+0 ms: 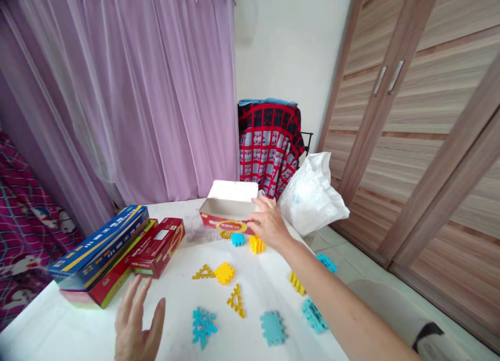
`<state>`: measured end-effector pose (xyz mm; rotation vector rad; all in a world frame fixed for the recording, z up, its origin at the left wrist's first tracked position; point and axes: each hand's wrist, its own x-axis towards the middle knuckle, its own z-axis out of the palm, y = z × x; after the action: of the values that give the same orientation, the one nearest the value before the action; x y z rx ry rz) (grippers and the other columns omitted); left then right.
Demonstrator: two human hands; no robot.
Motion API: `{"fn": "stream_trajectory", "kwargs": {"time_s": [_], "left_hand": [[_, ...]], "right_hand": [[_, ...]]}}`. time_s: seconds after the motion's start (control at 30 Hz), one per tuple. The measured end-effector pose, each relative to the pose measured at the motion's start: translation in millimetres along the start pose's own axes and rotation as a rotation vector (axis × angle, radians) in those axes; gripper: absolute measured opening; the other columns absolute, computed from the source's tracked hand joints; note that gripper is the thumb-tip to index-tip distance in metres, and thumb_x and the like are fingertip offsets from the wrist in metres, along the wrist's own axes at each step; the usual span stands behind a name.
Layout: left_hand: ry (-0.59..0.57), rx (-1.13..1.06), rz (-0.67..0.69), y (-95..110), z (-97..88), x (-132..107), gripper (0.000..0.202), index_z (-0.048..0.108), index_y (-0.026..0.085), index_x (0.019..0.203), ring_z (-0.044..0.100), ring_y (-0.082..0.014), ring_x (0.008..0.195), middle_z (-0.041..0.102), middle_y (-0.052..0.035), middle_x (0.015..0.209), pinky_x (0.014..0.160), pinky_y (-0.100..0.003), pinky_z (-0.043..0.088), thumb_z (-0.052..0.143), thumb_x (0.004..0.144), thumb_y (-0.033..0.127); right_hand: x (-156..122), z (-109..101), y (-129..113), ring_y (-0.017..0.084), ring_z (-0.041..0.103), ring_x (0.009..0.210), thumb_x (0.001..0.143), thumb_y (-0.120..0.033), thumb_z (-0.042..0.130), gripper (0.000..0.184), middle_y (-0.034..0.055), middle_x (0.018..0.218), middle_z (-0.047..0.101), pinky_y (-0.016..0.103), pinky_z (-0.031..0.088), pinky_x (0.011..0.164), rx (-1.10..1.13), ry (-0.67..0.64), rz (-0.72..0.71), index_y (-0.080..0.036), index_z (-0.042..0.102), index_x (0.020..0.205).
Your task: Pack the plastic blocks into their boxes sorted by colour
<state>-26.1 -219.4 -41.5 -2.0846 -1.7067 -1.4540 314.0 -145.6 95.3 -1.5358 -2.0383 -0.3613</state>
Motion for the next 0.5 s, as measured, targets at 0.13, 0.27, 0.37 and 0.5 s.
{"fn": "stream_trajectory", "kwargs": {"time_s": [0.13,0.27,0.37,0.5], "left_hand": [[0.025,-0.357,-0.401,22,-58.4,0,0.068,0.015,0.039,0.151,0.032,-0.0299,0.144,0.023,-0.0012,0.161,0.111,-0.052,0.040,0.043,0.090,0.051],[-0.107,-0.582,-0.773,20,-111.6,-4,0.071,0.022,0.042,0.149,0.039,-0.0317,0.140,0.038,-0.0012,0.155,0.101,-0.050,0.049,0.042,0.085,0.065],[-0.175,-0.593,-0.918,15,-137.9,-11,0.075,0.033,0.040,0.145,0.055,-0.0323,0.127,0.056,-0.0040,0.141,0.084,-0.044,0.057,0.049,0.079,0.071],[-0.168,-0.574,-0.927,27,-147.7,-25,0.092,0.027,0.027,0.149,0.063,-0.0294,0.115,0.065,-0.0112,0.126,0.086,-0.041,0.054,0.066,0.072,0.060]], "right_hand": [[-63,-10,-60,0.028,0.035,0.139,0.083,-0.025,0.067,0.014,0.0038,0.142,0.054,0.048,0.036,0.108,0.221,0.029,-0.165,-0.030,0.079,0.085],[-98,1,-119,0.026,0.031,0.142,0.083,-0.032,0.069,0.010,0.0006,0.145,0.050,0.045,0.035,0.110,0.308,-0.062,-0.323,-0.034,0.079,0.086],[-99,10,-142,0.026,0.030,0.143,0.085,-0.035,0.067,0.012,0.0005,0.149,0.047,0.046,0.035,0.109,0.303,-0.128,-0.445,-0.034,0.079,0.088],[-84,23,-153,0.028,0.031,0.142,0.086,-0.032,0.067,0.012,0.0050,0.152,0.044,0.048,0.035,0.108,0.268,-0.215,-0.462,-0.030,0.079,0.087]]}}
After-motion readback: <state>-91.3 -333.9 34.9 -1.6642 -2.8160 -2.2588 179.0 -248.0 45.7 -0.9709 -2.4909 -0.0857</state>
